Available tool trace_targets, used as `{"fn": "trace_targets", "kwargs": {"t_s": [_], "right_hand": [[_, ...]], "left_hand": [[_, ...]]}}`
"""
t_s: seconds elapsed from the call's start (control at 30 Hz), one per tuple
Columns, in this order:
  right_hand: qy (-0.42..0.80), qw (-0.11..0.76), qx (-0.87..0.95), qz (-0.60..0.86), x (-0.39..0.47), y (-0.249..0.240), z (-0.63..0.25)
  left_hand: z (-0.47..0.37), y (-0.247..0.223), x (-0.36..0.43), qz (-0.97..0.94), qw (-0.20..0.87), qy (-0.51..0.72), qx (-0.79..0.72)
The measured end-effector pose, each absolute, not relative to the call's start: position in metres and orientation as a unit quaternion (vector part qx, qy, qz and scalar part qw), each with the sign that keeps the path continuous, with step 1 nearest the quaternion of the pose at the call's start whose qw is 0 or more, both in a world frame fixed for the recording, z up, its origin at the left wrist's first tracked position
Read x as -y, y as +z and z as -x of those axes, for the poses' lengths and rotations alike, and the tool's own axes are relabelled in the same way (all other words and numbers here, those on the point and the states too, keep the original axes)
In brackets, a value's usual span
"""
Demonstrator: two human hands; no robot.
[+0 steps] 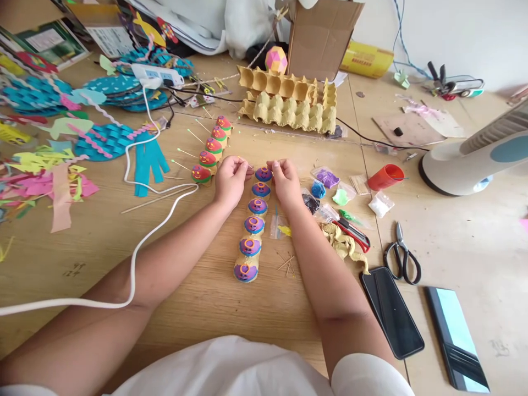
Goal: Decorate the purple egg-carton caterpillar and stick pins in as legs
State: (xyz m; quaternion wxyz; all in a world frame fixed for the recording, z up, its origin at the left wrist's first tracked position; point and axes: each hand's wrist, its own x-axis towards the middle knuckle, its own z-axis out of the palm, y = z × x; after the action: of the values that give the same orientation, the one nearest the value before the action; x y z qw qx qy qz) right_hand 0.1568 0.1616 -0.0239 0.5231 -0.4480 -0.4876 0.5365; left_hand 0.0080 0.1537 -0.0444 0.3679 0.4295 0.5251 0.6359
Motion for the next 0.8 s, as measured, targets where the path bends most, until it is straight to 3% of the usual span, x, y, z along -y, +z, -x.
{"fn": "trace_targets", "kwargs": {"t_s": [0.8], "right_hand": [[0.533,0.524,0.502,0.435,-0.1657,-0.0336,-0.1565]], "left_hand": [[-0.0059,-0.0427,-0.1526,-0.448,0.370,0.619,-0.528]]}}
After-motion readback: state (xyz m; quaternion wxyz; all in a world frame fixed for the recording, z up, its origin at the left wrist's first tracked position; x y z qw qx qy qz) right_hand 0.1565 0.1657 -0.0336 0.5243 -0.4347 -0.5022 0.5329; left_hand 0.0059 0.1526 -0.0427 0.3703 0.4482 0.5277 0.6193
